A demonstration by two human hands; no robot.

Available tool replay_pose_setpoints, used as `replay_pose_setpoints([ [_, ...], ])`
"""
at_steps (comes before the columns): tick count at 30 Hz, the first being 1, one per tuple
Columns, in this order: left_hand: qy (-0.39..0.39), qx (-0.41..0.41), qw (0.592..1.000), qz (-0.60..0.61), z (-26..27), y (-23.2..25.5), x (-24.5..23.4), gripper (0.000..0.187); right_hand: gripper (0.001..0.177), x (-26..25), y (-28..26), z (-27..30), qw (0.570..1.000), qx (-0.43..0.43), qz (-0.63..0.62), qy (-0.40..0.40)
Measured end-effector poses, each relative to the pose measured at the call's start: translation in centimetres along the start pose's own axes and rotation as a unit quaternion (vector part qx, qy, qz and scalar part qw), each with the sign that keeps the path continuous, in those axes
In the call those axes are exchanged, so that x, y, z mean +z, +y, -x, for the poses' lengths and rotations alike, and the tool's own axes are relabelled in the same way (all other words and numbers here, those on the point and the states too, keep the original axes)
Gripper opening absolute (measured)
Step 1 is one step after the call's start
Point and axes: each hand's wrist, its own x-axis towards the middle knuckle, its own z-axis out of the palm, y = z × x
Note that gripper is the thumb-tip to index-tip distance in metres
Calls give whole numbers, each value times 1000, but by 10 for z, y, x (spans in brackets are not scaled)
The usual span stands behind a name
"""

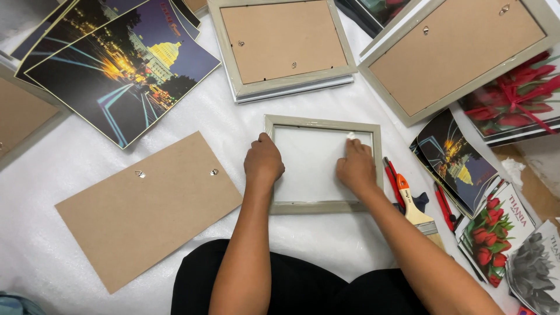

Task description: Cleaning the glass of a picture frame using a cloth and a brush to remove dust and debris.

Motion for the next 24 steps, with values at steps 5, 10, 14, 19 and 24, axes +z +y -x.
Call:
replay_pose_setpoints([
  [5, 1, 3, 1000, -6, -2, -2, 4, 59, 65, 7, -77, 17, 995, -95, 10, 8],
  [10, -9, 3, 1000, -12, -14, -10, 12, 67, 64, 8, -122, 8, 983, -184, -16, -6],
  [14, -11, 5, 1000, -2, -12, -14, 11, 56, 59, 17, -117, 1, 963, -266, 22, 30],
  [19, -13, -3, 1000, -11, -5, -7, 4, 57, 61, 17, -53, 4, 966, -240, 82, 57],
  [24, 0, 7, 1000, -11, -6, -9, 6, 53, 63, -9, 32, 5, 993, -62, 104, -8],
])
